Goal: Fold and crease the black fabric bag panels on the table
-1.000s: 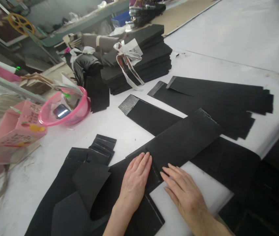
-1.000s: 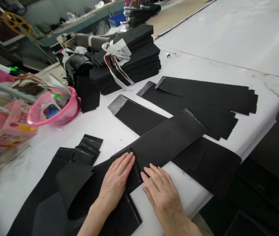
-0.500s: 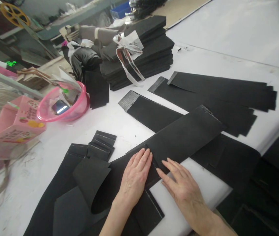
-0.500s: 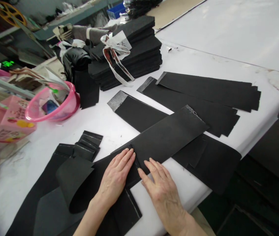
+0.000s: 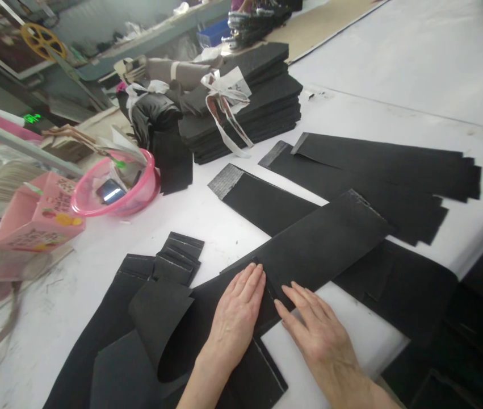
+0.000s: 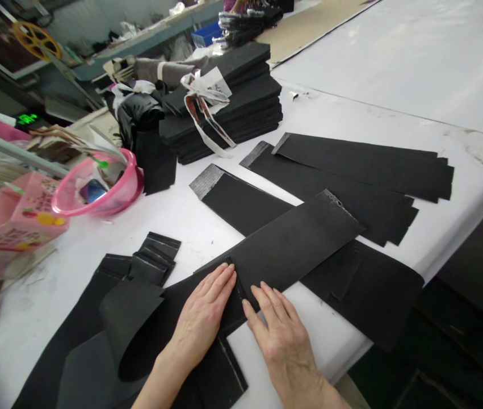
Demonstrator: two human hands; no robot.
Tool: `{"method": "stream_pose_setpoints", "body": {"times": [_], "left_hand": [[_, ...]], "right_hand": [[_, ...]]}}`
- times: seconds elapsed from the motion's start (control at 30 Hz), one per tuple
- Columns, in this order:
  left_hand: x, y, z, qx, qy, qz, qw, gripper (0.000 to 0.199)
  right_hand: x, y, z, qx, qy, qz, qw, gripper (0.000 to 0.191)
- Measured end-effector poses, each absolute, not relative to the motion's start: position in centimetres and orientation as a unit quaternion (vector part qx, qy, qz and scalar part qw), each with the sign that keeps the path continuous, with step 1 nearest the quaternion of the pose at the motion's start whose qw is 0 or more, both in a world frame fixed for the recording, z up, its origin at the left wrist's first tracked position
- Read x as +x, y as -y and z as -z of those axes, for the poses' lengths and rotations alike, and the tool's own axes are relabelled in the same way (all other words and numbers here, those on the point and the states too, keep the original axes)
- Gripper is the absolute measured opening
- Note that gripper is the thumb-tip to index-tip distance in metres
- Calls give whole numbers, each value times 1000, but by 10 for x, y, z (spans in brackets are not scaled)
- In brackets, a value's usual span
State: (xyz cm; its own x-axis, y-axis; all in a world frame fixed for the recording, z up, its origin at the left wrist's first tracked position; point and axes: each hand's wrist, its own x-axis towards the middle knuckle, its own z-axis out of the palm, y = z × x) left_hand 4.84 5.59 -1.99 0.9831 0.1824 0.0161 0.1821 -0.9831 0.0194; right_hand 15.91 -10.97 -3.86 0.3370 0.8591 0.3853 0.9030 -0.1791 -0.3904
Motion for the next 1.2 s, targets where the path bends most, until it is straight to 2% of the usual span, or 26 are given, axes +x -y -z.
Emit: {"method": "stream_pose_setpoints", "body": {"times": [0.4,0.73,1.2], "left_hand": [[48,-54,23,994,-105,-33,7,46],[49,-55,28,992,-109,-63,-24,45],[63,-59,22,989,-135,-19,-55,46]], "right_hand": [[161,105,42,-757,568,73,313,26],[158,88,48,-777,529,86,329,29],[157,91,48,-771,530,84,342,25]]}}
